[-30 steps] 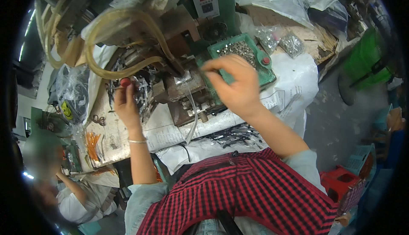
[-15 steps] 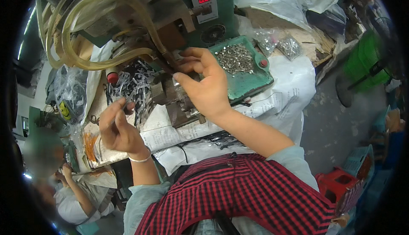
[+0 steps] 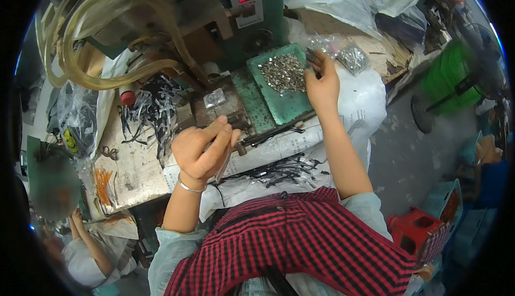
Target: The person repeatedly picks small metallic components from a green tray and places them into a machine fixture, then presses a red button to activate the machine. The person also handles black plastic strips, placing them into the machine and removing them after processing.
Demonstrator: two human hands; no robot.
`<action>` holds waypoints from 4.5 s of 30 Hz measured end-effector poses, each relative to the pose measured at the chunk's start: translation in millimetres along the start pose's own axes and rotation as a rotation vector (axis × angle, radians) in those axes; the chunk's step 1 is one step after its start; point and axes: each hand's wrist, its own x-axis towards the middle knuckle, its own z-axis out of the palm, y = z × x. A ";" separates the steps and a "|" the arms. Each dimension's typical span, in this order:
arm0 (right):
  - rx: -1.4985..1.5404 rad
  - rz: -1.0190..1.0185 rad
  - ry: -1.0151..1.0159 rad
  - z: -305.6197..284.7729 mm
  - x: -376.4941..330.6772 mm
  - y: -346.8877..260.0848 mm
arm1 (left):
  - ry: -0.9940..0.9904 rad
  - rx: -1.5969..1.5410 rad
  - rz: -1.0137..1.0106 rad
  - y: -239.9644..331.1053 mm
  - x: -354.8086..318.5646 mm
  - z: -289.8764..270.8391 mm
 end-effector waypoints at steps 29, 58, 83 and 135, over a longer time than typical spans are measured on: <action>-0.460 -0.194 -0.147 28.6 -28.6 -18.1 | -0.417 0.970 -1.192 -205.8 -211.3 -147.3; 0.362 0.068 -0.380 94.7 -62.1 -128.0 | 0.475 -0.384 -0.716 -7.7 -14.9 -66.2; -0.765 -0.184 -0.249 19.2 -43.8 -13.3 | -0.156 -0.092 -0.117 7.5 -3.1 -20.1; 0.345 -0.019 -0.454 99.2 -64.1 -120.6 | 0.446 -0.579 -0.568 -43.2 40.4 -62.7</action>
